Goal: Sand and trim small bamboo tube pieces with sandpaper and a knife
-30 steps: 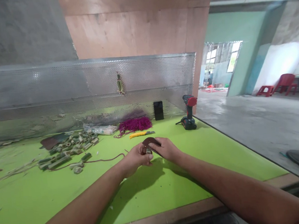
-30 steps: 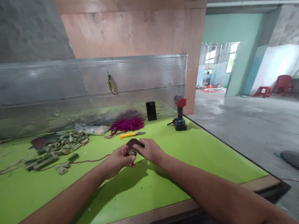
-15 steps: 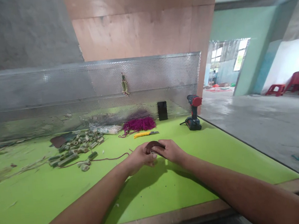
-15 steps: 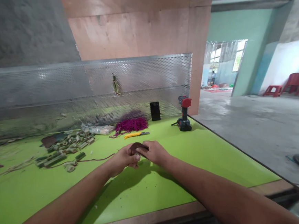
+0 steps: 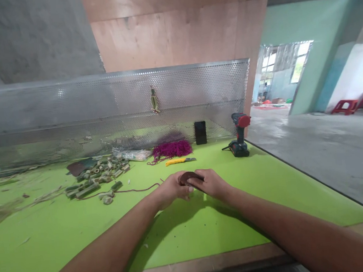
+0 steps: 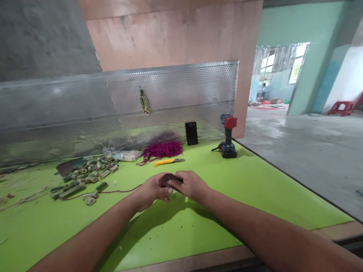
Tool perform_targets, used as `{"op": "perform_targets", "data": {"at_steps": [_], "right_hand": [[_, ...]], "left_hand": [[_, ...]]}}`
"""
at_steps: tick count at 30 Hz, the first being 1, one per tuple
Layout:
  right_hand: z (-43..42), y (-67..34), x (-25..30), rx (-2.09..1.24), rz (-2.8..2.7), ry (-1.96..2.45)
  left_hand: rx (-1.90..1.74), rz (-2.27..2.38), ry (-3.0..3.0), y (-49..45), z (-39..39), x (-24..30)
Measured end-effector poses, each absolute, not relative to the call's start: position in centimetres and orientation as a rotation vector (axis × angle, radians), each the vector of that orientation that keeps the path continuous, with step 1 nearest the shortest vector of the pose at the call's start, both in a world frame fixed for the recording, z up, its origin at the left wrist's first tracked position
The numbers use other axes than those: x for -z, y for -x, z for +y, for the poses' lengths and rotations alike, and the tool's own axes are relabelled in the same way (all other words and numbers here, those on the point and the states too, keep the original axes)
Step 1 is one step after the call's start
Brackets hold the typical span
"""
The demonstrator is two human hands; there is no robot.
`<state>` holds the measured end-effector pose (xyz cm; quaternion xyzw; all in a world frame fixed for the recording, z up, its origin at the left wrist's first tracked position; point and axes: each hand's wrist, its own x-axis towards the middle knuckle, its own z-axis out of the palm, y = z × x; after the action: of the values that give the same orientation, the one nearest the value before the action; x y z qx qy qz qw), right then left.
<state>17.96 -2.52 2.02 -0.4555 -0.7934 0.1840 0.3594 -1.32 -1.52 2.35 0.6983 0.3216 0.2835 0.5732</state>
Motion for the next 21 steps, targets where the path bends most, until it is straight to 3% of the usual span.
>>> {"op": "perform_targets", "data": {"at_steps": [21], "right_hand": [[-2.49,-17.92,-2.12,-0.445,-1.995,1.175]], "left_hand": [[-0.654,0.69,-1.584,1.21,-1.86,-2.58]]}}
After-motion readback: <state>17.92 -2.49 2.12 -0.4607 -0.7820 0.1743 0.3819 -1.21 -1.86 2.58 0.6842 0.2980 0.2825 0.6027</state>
